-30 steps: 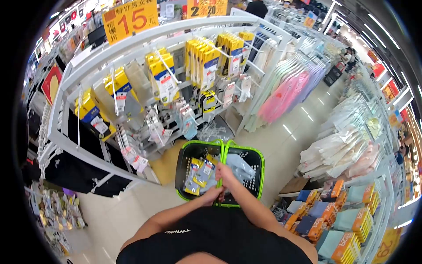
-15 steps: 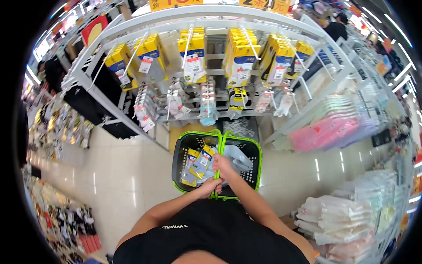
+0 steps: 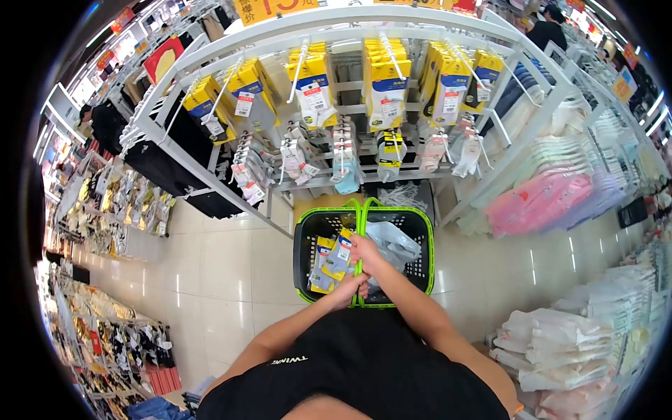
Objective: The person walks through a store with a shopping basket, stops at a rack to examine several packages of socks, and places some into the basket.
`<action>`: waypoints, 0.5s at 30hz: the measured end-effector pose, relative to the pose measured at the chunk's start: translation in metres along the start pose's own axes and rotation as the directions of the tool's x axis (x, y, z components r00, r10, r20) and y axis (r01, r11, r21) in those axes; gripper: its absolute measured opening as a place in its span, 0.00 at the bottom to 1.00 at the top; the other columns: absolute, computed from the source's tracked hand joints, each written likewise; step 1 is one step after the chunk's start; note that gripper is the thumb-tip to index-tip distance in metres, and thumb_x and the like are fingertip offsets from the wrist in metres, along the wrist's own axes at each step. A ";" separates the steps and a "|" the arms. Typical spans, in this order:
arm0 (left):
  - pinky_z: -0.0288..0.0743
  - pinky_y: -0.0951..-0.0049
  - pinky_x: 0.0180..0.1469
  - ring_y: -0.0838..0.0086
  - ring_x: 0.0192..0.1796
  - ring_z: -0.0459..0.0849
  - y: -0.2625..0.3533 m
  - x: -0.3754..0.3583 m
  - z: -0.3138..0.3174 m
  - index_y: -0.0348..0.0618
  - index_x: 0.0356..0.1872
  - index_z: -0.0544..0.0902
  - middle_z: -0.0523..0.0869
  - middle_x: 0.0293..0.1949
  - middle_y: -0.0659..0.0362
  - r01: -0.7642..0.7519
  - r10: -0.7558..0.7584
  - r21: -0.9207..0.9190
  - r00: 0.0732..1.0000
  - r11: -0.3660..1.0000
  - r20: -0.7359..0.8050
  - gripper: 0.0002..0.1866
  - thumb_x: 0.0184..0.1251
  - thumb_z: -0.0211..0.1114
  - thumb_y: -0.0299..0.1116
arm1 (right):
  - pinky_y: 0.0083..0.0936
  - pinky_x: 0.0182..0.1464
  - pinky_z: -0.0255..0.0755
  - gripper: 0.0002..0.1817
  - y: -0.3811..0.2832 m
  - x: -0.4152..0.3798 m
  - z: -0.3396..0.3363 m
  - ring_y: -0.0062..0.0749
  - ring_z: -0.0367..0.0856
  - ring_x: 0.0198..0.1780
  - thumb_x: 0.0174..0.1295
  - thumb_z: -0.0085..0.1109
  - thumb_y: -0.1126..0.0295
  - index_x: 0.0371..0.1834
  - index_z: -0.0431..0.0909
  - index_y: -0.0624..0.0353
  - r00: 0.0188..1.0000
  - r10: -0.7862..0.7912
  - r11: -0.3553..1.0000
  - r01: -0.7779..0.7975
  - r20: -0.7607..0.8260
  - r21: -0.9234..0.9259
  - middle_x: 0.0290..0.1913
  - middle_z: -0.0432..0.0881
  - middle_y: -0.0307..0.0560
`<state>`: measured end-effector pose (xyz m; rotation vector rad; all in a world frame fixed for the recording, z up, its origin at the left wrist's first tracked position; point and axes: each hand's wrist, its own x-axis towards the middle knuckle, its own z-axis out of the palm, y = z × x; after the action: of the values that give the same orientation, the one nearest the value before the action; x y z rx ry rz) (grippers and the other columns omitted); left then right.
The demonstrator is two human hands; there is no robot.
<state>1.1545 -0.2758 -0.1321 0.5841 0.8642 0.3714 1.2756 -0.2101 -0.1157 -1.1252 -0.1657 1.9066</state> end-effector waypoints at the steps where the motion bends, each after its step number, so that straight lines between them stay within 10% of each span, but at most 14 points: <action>1: 0.69 0.73 0.29 0.78 0.21 0.69 0.001 0.000 0.000 0.44 0.36 0.73 0.69 0.20 0.66 0.006 -0.005 -0.005 1.000 1.000 0.013 0.07 0.68 0.57 0.36 | 0.20 0.19 0.50 0.11 -0.001 -0.001 0.000 0.16 0.52 0.15 0.61 0.54 0.64 0.24 0.63 0.47 1.000 -0.009 1.000 0.009 0.006 0.001 0.14 0.55 0.28; 15: 0.68 0.74 0.28 0.78 0.22 0.70 0.020 0.016 -0.005 0.41 0.42 0.75 0.69 0.20 0.65 0.120 -0.141 0.122 0.972 0.985 0.186 0.09 0.67 0.54 0.34 | 0.21 0.18 0.51 0.14 -0.011 -0.016 -0.010 0.17 0.52 0.14 0.60 0.54 0.64 0.20 0.61 0.46 0.971 -0.133 0.975 0.164 -0.200 0.148 0.14 0.56 0.28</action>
<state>1.1587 -0.2500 -0.1314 0.6506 0.7334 0.1440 1.2926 -0.2186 -0.1060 -1.1416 0.0126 1.6395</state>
